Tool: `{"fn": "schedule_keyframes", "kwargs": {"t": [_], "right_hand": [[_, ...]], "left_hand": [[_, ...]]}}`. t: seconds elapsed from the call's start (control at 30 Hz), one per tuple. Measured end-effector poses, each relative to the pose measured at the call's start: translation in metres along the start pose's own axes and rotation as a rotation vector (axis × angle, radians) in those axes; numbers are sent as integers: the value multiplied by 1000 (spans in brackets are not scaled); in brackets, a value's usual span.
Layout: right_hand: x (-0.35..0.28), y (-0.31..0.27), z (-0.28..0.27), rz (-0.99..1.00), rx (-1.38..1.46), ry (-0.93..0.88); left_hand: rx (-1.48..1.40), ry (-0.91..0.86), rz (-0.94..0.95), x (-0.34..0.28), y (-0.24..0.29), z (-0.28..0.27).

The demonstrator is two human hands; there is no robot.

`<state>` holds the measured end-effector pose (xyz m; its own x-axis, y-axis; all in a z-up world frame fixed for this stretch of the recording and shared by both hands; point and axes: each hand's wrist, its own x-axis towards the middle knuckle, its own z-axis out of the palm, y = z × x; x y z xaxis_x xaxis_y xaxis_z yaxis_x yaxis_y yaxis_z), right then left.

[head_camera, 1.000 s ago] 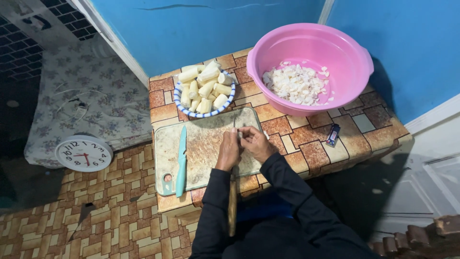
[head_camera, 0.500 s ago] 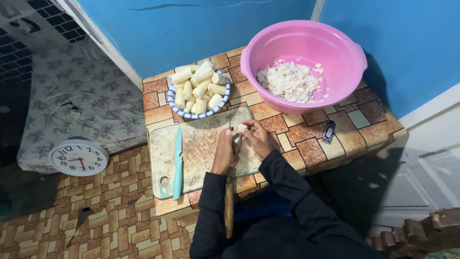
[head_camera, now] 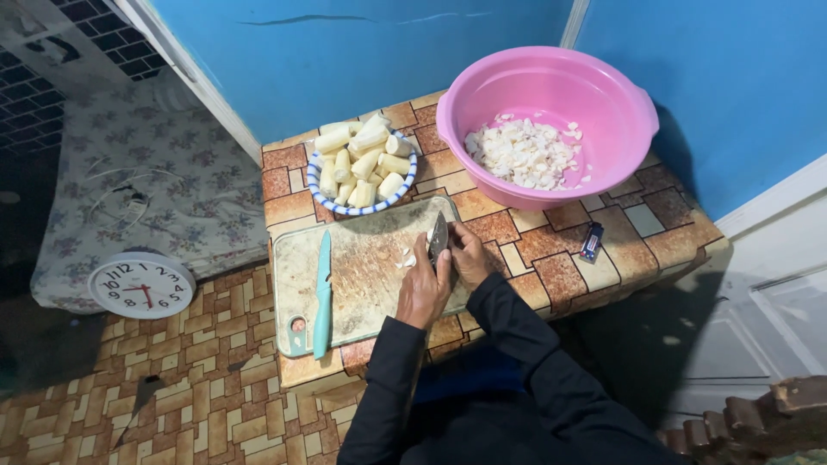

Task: Dicing peeled cassava chunks into small pieces on a wooden cutting board and placing them into a pink plastic bowl.

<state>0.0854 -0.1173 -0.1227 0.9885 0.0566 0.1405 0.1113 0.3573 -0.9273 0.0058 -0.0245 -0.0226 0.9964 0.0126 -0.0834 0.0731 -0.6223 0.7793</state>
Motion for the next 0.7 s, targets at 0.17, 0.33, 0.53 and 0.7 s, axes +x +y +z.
{"fn": "schedule_keyframes", "kwargs": {"t": [0.17, 0.33, 0.53, 0.7], "right_hand": [[1, 6, -5, -6, -8, -6], [-8, -19, 6, 17, -9, -14], [0, 2, -6, -41, 53, 26], [-1, 1, -4, 22, 39, -17]], "left_hand": [[31, 5, -9, -5, 6, -1], [46, -2, -21, -8, 10, -3], [41, -18, -32, -11, 17, -4], [19, -31, -49, -16, 22, -9]]}}
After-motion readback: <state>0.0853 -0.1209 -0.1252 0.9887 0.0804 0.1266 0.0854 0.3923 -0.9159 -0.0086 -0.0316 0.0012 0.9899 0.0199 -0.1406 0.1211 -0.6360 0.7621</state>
